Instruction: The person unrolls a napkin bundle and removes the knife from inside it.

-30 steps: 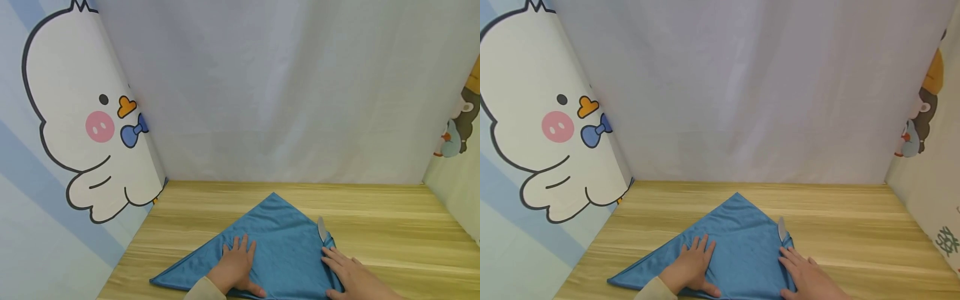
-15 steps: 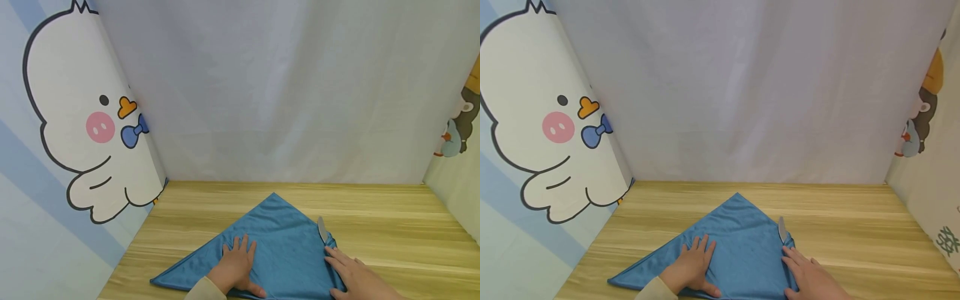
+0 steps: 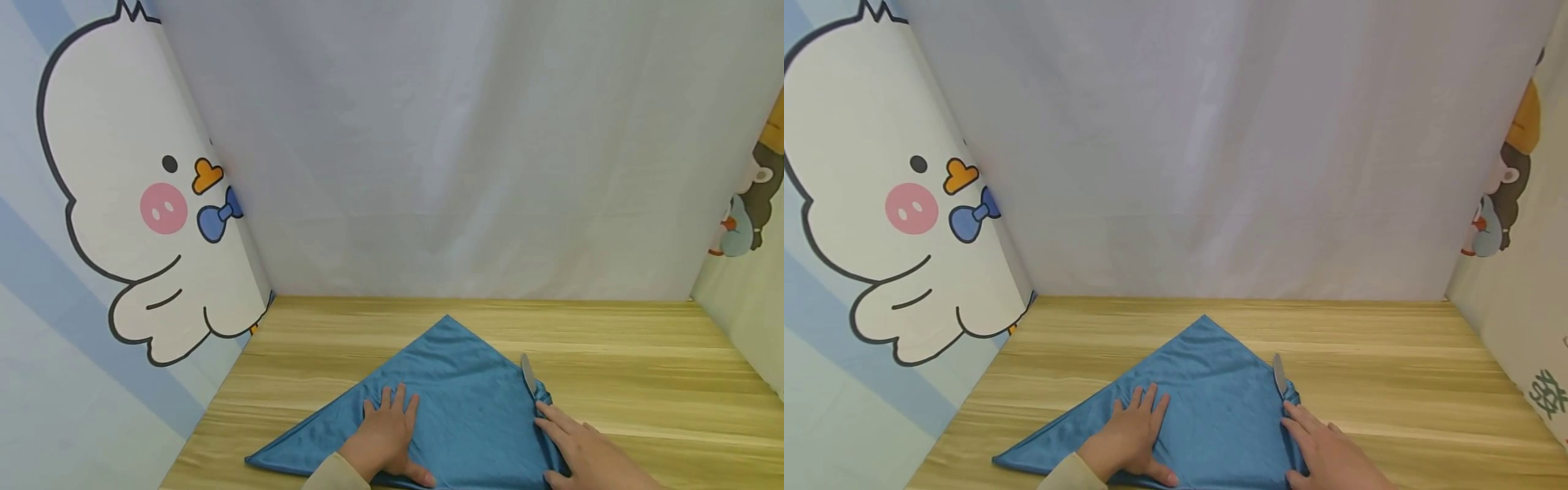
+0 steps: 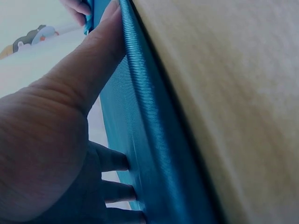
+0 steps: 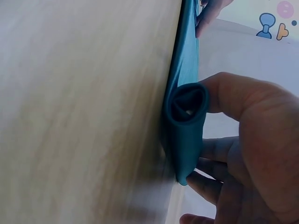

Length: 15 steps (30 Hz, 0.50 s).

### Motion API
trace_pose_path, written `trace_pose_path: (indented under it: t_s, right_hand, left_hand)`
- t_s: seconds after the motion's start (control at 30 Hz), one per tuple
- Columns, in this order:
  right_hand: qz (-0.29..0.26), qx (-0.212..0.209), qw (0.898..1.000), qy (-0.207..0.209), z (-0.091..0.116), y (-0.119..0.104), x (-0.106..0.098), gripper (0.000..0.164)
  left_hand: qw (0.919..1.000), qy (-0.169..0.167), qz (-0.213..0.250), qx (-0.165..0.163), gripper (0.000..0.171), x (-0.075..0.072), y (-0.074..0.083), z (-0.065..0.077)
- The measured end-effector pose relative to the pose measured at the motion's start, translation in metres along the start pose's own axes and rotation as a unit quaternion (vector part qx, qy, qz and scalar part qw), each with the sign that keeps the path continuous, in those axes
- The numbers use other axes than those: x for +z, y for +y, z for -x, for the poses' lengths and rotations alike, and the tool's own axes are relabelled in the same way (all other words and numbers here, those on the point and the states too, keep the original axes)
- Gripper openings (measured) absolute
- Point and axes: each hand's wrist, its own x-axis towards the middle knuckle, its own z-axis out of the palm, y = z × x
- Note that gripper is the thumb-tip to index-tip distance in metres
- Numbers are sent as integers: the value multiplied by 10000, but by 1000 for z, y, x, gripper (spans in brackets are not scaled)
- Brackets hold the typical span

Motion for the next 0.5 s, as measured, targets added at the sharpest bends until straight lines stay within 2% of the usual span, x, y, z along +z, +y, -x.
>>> trace_pose_path:
  t_s: [0.27,0.5]
  right_hand:
    - [82,-84,9999,38,2,1,-3,78]
    - [17,12,10000,-78,3,1,-5,78]
  left_hand:
    - [10000,31,-19,17,129,0,0,1]
    - [10000,19,-95,7,129,-1,0,1]
